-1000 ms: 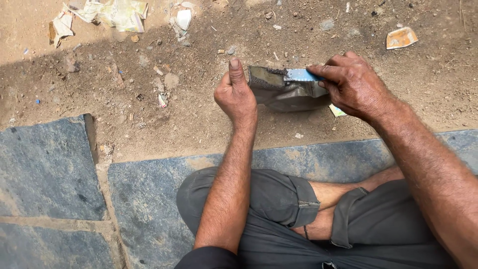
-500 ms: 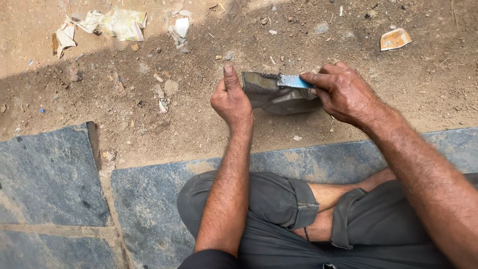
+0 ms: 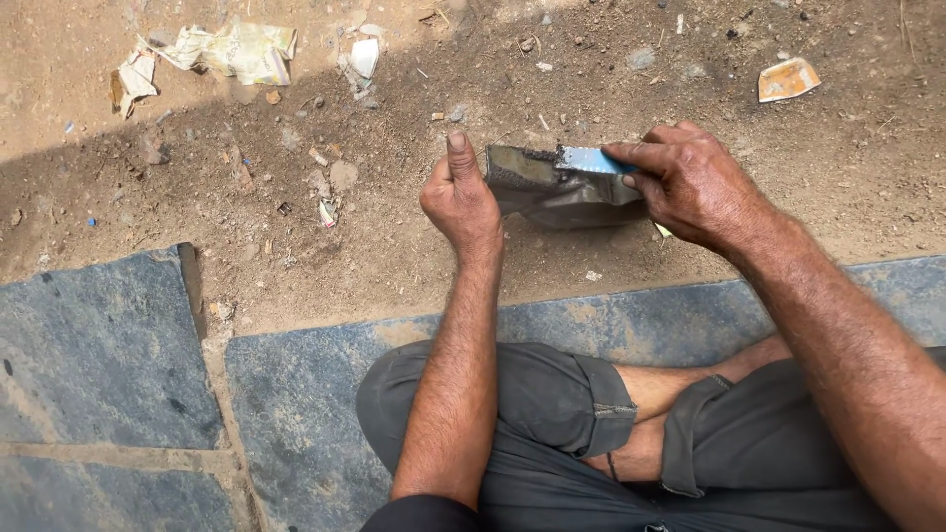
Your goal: Cleaning a motorcycle engine cover using a small hand scraper.
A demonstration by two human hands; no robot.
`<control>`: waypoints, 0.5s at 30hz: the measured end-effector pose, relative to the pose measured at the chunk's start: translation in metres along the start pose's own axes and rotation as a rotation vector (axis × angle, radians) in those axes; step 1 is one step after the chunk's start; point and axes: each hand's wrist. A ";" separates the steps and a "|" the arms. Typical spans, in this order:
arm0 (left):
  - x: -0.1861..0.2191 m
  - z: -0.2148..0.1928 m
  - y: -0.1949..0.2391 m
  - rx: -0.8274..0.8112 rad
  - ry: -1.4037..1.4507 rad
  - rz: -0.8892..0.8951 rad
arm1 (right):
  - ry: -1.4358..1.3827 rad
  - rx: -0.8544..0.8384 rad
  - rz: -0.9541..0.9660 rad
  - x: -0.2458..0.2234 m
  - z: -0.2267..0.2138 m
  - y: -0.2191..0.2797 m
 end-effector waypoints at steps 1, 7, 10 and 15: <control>-0.001 0.000 0.000 -0.001 0.000 0.001 | 0.000 0.002 0.001 0.000 0.002 -0.001; -0.001 0.002 0.002 -0.006 0.004 0.037 | -0.080 0.043 -0.005 -0.012 0.001 -0.004; 0.002 0.003 0.003 -0.007 -0.008 0.024 | -0.105 0.096 -0.049 -0.015 0.000 -0.006; -0.001 0.003 0.002 -0.011 0.023 0.045 | -0.195 0.129 -0.081 -0.019 -0.008 -0.003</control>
Point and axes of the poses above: each hand's wrist, its own y-axis away from the middle knuckle, its own z-axis out of the palm, x = y × z, and after that the axes turned 11 degrees about -x, right-handed
